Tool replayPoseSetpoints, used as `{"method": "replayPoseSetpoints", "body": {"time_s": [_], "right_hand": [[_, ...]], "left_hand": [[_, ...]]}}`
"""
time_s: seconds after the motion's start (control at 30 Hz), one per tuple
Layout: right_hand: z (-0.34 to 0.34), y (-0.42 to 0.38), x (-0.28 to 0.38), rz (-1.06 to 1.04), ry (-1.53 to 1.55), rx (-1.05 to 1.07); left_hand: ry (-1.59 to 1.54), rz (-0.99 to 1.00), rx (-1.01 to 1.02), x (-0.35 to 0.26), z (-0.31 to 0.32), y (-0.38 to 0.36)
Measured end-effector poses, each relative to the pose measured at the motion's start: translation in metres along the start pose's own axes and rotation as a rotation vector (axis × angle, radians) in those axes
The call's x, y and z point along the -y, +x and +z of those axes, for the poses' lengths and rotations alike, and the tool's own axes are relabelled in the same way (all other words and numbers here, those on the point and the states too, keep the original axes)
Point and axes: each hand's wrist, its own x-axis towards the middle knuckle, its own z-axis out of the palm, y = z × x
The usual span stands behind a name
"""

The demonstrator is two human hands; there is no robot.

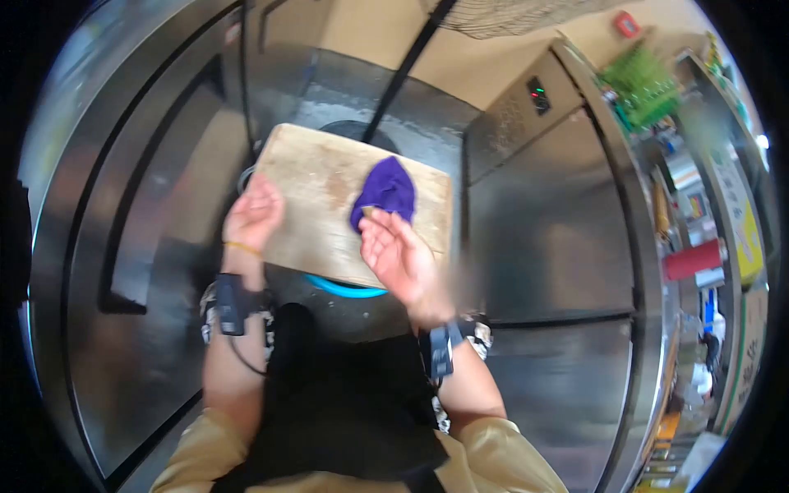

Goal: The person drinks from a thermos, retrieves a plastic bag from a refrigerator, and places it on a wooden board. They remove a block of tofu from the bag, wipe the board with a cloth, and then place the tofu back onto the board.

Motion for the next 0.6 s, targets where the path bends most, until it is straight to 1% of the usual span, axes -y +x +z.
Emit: {"method": "replayPoseSetpoints", "body": {"time_s": [0.03, 0.07, 0.13, 0.17, 0.2, 0.27, 0.3, 0.4, 0.43, 0.53, 0.6], "right_hand": [[0.004, -0.002, -0.019, -0.01, -0.211, 0.056], [0.007, -0.006, -0.034, -0.032, -0.425, 0.118], [0.022, -0.017, -0.061, -0.013, -0.707, 0.205], [0.03, -0.023, -0.071, 0.012, -0.83, 0.281], [0.028, -0.027, -0.082, 0.08, -0.864, 0.334], [0.034, -0.036, -0.099, -0.166, -1.122, 0.371], [0.038, -0.038, -0.103, -0.256, -1.285, 0.325], [0.038, -0.043, -0.11, -0.394, -1.522, 0.324], [0.034, -0.04, -0.112, -0.435, -1.525, 0.325], [0.027, -0.041, -0.106, -0.31, -1.546, 0.315], [0.018, -0.044, -0.104, -0.301, -1.487, 0.352]], "left_hand": [[-0.119, -0.016, 0.012, 0.018, 0.002, -0.001], [-0.136, 0.014, -0.004, 0.033, 0.002, -0.003], [-0.146, 0.052, -0.031, 0.048, 0.004, -0.005], [-0.136, 0.064, -0.047, 0.052, 0.003, -0.006], [-0.127, 0.074, -0.066, 0.054, 0.001, -0.008], [-0.129, 0.109, -0.09, 0.055, 0.0, -0.008], [-0.128, 0.125, -0.098, 0.053, -0.001, -0.008], [-0.056, 0.155, -0.114, 0.052, -0.011, -0.006], [-0.022, 0.159, -0.119, 0.053, -0.016, -0.004], [0.106, 0.166, -0.192, 0.064, -0.027, -0.003], [0.251, 0.173, -0.19, 0.076, -0.031, -0.008]]}}
